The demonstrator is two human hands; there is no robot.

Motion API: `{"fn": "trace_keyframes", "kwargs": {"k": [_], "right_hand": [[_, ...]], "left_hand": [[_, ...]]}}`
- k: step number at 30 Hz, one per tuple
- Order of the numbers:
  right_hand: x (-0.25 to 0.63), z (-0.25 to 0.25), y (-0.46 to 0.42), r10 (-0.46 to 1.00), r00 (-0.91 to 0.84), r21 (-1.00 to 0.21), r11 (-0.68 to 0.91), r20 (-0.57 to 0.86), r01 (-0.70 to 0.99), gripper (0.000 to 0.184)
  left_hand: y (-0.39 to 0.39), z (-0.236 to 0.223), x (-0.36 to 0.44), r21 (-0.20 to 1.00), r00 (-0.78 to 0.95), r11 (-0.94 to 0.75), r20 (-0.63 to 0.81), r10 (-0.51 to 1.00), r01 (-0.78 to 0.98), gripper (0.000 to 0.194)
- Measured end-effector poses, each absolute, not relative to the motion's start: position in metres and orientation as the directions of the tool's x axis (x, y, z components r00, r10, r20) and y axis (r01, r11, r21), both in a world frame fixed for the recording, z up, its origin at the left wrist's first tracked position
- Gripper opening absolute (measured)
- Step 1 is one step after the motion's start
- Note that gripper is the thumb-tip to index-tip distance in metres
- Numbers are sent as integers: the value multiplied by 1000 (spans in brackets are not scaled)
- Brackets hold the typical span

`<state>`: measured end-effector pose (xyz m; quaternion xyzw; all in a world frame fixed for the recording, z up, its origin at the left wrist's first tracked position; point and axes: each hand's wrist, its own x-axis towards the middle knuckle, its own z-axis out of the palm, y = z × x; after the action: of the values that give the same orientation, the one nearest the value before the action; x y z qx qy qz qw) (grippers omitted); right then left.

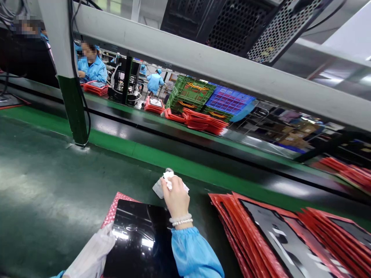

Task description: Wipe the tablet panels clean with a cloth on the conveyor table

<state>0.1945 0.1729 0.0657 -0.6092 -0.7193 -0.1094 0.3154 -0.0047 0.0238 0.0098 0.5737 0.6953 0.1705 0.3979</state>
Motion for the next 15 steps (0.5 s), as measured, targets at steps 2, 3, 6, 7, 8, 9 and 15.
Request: {"fn": "trace_keyframes", "kwargs": {"k": [2, 3, 6, 7, 8, 9, 15], "right_hand": [[195, 67, 173, 802, -73, -221, 249, 593, 943, 38], [195, 68, 173, 797, -78, -218, 256, 598, 942, 38], [196, 68, 173, 791, -75, -215, 254, 608, 943, 38], [196, 68, 173, 793, -71, -213, 248, 605, 945, 38], [195, 67, 173, 796, -69, -211, 241, 602, 947, 38], [195, 67, 173, 798, -67, -209, 237, 598, 949, 38], [195, 67, 173, 803, -71, -233, 255, 592, 938, 38]], "left_hand": [[25, 8, -4, 694, -33, 304, -375, 927, 653, 51], [25, 6, -4, 693, -39, 308, -374, 926, 652, 51], [26, 0, -4, 682, -68, 322, -371, 926, 656, 49], [26, -2, -4, 681, -70, 321, -369, 927, 658, 49], [27, -2, -4, 681, -70, 312, -358, 931, 662, 49], [27, -3, -4, 683, -61, 299, -350, 935, 666, 49], [25, -4, 0, 670, -66, 247, -284, 957, 700, 49]]}}
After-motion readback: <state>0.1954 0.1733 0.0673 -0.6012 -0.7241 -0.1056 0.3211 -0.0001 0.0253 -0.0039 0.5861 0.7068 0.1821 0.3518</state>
